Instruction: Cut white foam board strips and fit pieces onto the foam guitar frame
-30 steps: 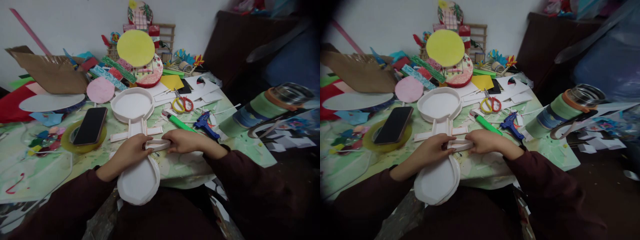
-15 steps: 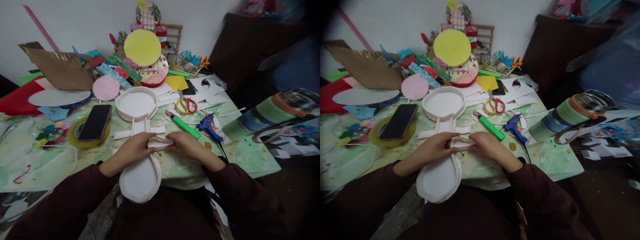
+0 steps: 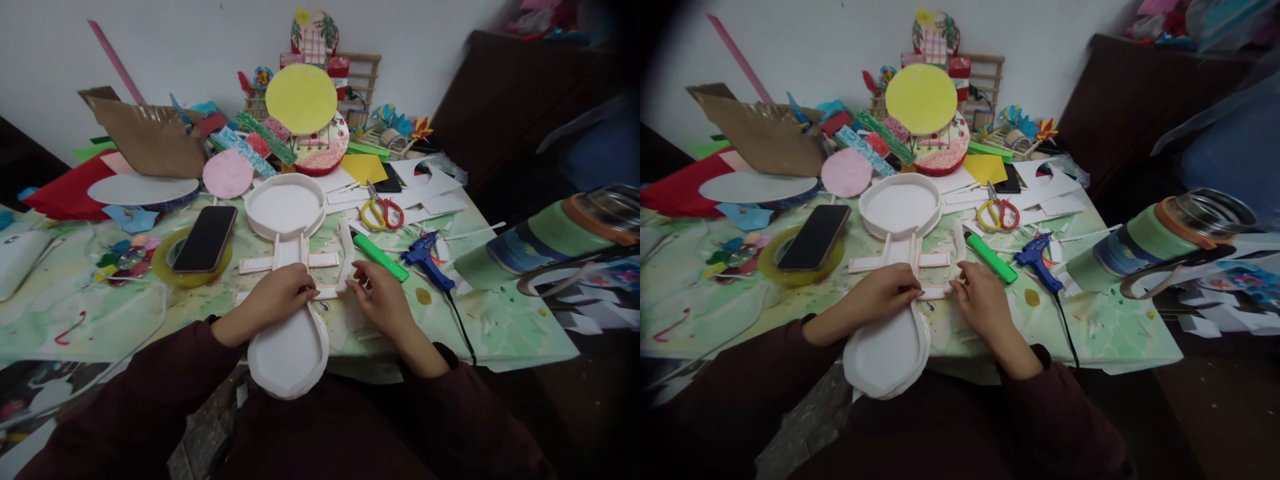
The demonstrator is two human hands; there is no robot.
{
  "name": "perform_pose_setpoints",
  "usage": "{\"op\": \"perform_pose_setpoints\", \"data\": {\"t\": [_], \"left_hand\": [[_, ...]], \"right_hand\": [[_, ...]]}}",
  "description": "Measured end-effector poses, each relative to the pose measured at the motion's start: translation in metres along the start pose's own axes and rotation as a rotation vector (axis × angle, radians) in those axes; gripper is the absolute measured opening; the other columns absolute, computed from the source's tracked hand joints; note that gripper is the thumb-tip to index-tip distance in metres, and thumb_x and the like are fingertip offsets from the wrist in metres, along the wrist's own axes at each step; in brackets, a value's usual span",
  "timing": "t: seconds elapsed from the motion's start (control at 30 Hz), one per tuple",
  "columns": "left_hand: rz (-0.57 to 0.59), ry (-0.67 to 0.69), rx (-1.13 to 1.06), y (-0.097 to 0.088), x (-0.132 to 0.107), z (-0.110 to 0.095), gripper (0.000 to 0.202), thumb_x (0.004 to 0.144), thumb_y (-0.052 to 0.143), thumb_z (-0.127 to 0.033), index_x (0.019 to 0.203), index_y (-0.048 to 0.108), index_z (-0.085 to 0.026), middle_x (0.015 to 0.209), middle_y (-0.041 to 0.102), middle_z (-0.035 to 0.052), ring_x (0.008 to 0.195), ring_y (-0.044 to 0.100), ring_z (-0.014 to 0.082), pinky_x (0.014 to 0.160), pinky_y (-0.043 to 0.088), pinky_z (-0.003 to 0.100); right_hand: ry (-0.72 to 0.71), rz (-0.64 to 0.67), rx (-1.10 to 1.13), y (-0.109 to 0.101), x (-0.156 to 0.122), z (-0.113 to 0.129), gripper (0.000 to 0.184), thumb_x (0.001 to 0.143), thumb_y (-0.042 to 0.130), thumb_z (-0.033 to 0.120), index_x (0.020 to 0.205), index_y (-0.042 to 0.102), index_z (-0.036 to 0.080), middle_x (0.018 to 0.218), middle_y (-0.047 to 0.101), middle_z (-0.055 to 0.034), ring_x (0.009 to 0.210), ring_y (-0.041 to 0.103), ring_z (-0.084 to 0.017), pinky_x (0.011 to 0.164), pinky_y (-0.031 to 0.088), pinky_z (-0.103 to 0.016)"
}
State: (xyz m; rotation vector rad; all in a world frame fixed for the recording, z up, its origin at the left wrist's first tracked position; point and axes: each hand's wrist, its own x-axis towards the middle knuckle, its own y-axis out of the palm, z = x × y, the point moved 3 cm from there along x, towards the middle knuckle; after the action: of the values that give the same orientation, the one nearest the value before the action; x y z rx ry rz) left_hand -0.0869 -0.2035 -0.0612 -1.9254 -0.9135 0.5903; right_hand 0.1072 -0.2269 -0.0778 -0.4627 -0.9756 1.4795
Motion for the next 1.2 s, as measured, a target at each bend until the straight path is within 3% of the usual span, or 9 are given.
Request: {"op": "perform_pose_setpoints", "data": {"t": [0.13,0.3,0.5,0.8,0.97,1.03,1.2], "left_hand": [[0.012,-0.012,0.004,0.000,0.000,0.000,0.022,0.088,0.052,-0.031,0.087,0.069,-0.016,0.086,0.063,0.0066,0.081,0.057,0.0179,0.072,0.042,0.029],[-0.026,-0.023,-0.028,0.000,-0.001,-0.001,0.019,0.086,0.050,-0.024,0.087,0.067,-0.016,0.084,0.062,0.0059,0.078,0.056,0.0167,0.070,0.042,0.029],[-0.137,-0.076,-0.030,-0.007,0.002,-0.010,0.015,0.080,0.051,-0.016,0.086,0.065,-0.016,0.081,0.061,0.0041,0.072,0.054,0.0153,0.064,0.040,0.027],[-0.135,-0.050,0.087,0.007,0.003,-0.019,0.017,0.083,0.045,-0.015,0.084,0.062,-0.016,0.085,0.060,0.0056,0.078,0.056,0.0169,0.067,0.040,0.028],[-0.074,-0.061,0.156,0.013,-0.008,-0.013,0.018,0.085,0.043,-0.016,0.079,0.060,-0.016,0.083,0.059,0.0058,0.077,0.056,0.0176,0.066,0.040,0.029],[-0.044,-0.040,0.169,0.012,-0.013,-0.012,0.019,0.087,0.042,-0.018,0.079,0.060,-0.016,0.084,0.059,0.0059,0.077,0.056,0.0172,0.066,0.040,0.028],[0.009,-0.029,0.089,-0.006,-0.017,-0.009,0.020,0.089,0.047,-0.028,0.093,0.063,-0.017,0.087,0.064,0.0058,0.078,0.058,0.0175,0.067,0.042,0.028]], "right_hand": [[-0.092,0.000,-0.201,-0.002,0.008,0.008,0.038,0.089,0.050,0.026,0.125,0.051,0.013,0.119,0.055,-0.0159,0.111,0.049,-0.026,0.091,0.042,-0.037],[0.128,-0.008,-0.402,-0.006,0.025,0.000,0.047,0.089,0.050,0.035,0.127,0.047,0.008,0.115,0.055,-0.0195,0.109,0.049,-0.030,0.088,0.041,-0.038],[0.236,0.148,-0.455,0.003,0.033,-0.006,0.052,0.089,0.051,0.035,0.132,0.037,0.010,0.105,0.064,-0.0159,0.094,0.061,-0.026,0.075,0.043,-0.032],[0.225,0.140,-0.400,0.006,0.028,-0.009,0.040,0.083,0.049,0.022,0.121,0.048,0.009,0.106,0.064,-0.0158,0.099,0.060,-0.025,0.078,0.044,-0.031],[0.143,0.194,-0.418,-0.008,0.025,-0.007,0.023,0.081,0.042,0.013,0.097,0.057,0.016,0.097,0.063,-0.0126,0.091,0.061,-0.023,0.075,0.044,-0.030],[0.100,0.222,-0.459,-0.017,0.024,-0.002,0.023,0.082,0.039,0.010,0.091,0.058,0.018,0.098,0.062,-0.0124,0.087,0.061,-0.023,0.072,0.043,-0.030],[0.019,0.327,-0.545,-0.027,0.035,0.004,0.028,0.083,0.037,0.006,0.096,0.058,0.019,0.096,0.064,-0.0118,0.085,0.062,-0.023,0.070,0.041,-0.030]]}}
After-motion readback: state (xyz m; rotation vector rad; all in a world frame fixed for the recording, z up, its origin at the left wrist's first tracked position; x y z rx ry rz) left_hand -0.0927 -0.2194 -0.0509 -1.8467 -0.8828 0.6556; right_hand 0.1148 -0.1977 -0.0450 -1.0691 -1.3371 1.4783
